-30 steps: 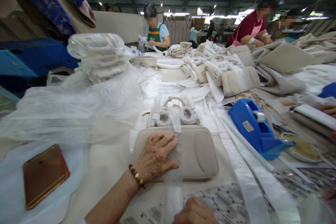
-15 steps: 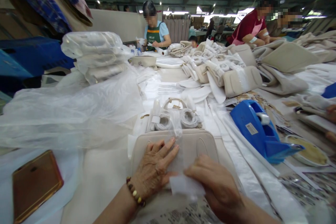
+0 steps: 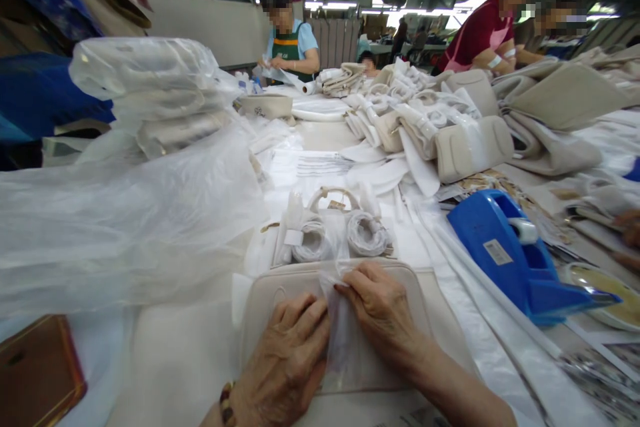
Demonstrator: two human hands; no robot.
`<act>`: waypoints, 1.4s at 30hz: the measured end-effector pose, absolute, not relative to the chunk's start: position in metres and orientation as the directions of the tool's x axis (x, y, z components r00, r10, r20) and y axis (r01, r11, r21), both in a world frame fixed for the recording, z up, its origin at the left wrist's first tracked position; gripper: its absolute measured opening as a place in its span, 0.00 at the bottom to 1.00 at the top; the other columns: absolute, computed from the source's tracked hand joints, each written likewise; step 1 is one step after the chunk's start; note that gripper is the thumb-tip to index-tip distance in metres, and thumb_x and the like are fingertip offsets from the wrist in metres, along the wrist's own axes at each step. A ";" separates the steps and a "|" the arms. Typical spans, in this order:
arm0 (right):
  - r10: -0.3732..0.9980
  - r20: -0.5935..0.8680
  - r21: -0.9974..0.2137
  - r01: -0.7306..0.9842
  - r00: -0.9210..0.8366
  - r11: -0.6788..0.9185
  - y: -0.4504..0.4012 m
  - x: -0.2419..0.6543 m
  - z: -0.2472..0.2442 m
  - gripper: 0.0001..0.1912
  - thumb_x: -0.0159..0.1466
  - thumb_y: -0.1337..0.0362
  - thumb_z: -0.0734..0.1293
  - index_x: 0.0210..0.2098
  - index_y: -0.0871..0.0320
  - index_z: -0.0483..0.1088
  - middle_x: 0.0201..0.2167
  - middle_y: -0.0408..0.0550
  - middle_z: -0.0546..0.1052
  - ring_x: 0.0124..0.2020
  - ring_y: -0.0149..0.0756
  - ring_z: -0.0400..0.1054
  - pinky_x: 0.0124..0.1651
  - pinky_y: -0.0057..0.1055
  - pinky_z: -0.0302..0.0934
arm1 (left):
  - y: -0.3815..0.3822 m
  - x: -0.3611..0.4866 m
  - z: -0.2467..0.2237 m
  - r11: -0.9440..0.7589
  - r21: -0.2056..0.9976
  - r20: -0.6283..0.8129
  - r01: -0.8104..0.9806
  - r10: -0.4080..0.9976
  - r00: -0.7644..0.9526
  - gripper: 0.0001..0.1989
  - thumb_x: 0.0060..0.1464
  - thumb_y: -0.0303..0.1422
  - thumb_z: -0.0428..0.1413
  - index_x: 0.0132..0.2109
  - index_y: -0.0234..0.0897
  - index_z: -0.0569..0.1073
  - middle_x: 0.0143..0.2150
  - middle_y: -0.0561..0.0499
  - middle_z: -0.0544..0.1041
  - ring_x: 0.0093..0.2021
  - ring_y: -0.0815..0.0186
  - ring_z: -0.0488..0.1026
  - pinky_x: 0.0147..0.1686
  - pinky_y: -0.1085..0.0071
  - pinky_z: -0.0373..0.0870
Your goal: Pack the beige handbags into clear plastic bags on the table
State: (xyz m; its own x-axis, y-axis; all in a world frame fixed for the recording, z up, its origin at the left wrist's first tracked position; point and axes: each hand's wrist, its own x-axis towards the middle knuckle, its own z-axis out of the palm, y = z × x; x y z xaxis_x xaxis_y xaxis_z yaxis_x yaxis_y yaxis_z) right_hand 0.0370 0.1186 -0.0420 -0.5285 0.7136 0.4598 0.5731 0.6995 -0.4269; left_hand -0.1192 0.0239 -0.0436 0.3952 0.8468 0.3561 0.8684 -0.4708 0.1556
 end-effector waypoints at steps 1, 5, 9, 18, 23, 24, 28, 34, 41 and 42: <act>0.717 0.459 -0.421 0.582 -0.524 0.696 0.119 0.036 -0.042 0.12 0.62 0.69 0.62 0.22 0.59 0.66 0.22 0.44 0.68 0.25 0.32 0.61 0.28 0.27 0.53 | 0.024 -0.119 -0.044 -0.477 0.141 0.374 0.868 0.837 0.399 0.22 0.45 0.22 0.50 0.51 0.31 0.67 0.51 0.45 0.69 0.53 0.56 0.58 0.50 0.60 0.63; 0.724 0.468 -0.441 0.576 -0.506 0.688 0.120 0.037 -0.045 0.12 0.62 0.69 0.62 0.22 0.59 0.66 0.21 0.44 0.67 0.25 0.32 0.61 0.28 0.27 0.52 | 0.023 -0.118 -0.049 -0.482 0.128 0.450 0.867 0.807 0.383 0.19 0.49 0.22 0.47 0.49 0.32 0.69 0.49 0.46 0.69 0.53 0.58 0.59 0.50 0.63 0.62; 0.729 0.477 -0.501 0.530 -0.491 0.684 0.120 0.040 -0.047 0.12 0.63 0.67 0.61 0.22 0.59 0.66 0.21 0.43 0.68 0.25 0.31 0.61 0.28 0.26 0.53 | 0.021 -0.115 -0.053 -0.465 0.165 0.487 0.869 0.805 0.339 0.14 0.53 0.24 0.48 0.45 0.31 0.71 0.44 0.45 0.70 0.49 0.59 0.62 0.48 0.63 0.65; 0.751 0.448 -0.526 0.537 -0.484 0.660 0.120 0.040 -0.046 0.11 0.62 0.68 0.63 0.23 0.59 0.67 0.22 0.44 0.69 0.27 0.33 0.62 0.30 0.27 0.54 | -0.005 -0.114 -0.075 -0.468 0.148 0.530 0.871 0.781 0.329 0.15 0.57 0.20 0.42 0.46 0.29 0.70 0.40 0.43 0.71 0.49 0.60 0.64 0.47 0.68 0.69; 0.751 0.456 -0.532 0.530 -0.477 0.660 0.120 0.040 -0.046 0.10 0.61 0.68 0.64 0.23 0.59 0.67 0.22 0.44 0.69 0.26 0.33 0.62 0.30 0.27 0.54 | -0.009 -0.112 -0.071 -0.495 0.312 0.483 0.811 0.818 0.314 0.12 0.57 0.21 0.43 0.42 0.31 0.69 0.36 0.45 0.69 0.41 0.64 0.67 0.40 0.72 0.70; 0.750 0.458 -0.533 0.528 -0.477 0.661 0.120 0.040 -0.046 0.10 0.60 0.69 0.65 0.23 0.59 0.67 0.22 0.44 0.69 0.26 0.33 0.62 0.30 0.27 0.53 | -0.008 -0.110 -0.068 -0.478 0.374 0.440 0.795 0.846 0.302 0.11 0.57 0.21 0.43 0.40 0.32 0.69 0.34 0.46 0.69 0.38 0.66 0.67 0.38 0.74 0.70; 0.749 0.453 -0.513 0.545 -0.484 0.663 0.120 0.040 -0.045 0.08 0.59 0.70 0.66 0.23 0.60 0.67 0.22 0.44 0.69 0.26 0.33 0.62 0.30 0.27 0.53 | -0.011 -0.101 -0.061 -0.419 0.461 0.386 0.782 0.888 0.249 0.14 0.56 0.19 0.40 0.40 0.34 0.67 0.33 0.47 0.70 0.36 0.67 0.67 0.36 0.74 0.69; 0.759 0.448 -0.468 0.600 -0.471 0.649 0.122 0.036 -0.047 0.10 0.58 0.70 0.66 0.21 0.59 0.66 0.21 0.43 0.68 0.25 0.33 0.62 0.29 0.28 0.51 | -0.002 -0.097 -0.056 -0.431 0.310 0.501 0.847 0.831 0.240 0.14 0.53 0.19 0.41 0.44 0.30 0.66 0.27 0.49 0.69 0.29 0.67 0.67 0.30 0.74 0.70; 0.786 0.407 -0.474 0.627 -0.466 0.618 0.123 0.034 -0.044 0.10 0.57 0.71 0.64 0.20 0.57 0.63 0.21 0.43 0.69 0.25 0.33 0.62 0.29 0.28 0.51 | 0.043 -0.091 -0.044 -0.365 -0.150 0.537 0.919 0.750 0.385 0.17 0.55 0.20 0.39 0.46 0.26 0.70 0.43 0.42 0.74 0.47 0.59 0.68 0.46 0.64 0.68; 0.795 0.386 -0.480 0.634 -0.468 0.606 0.123 0.034 -0.043 0.10 0.57 0.71 0.64 0.21 0.57 0.63 0.21 0.43 0.69 0.25 0.33 0.62 0.29 0.28 0.51 | 0.044 -0.090 -0.047 -0.350 -0.170 0.535 0.921 0.752 0.384 0.18 0.54 0.20 0.38 0.45 0.26 0.70 0.42 0.42 0.74 0.46 0.59 0.68 0.45 0.64 0.68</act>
State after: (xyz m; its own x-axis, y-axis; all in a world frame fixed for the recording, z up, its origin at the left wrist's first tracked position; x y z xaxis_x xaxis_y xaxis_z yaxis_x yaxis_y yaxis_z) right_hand 0.0340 0.1230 -0.0428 -0.4677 0.7953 0.3857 0.6344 0.6059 -0.4800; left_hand -0.0897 0.0442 -0.0469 0.3842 0.7524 0.5351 0.9213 -0.3498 -0.1698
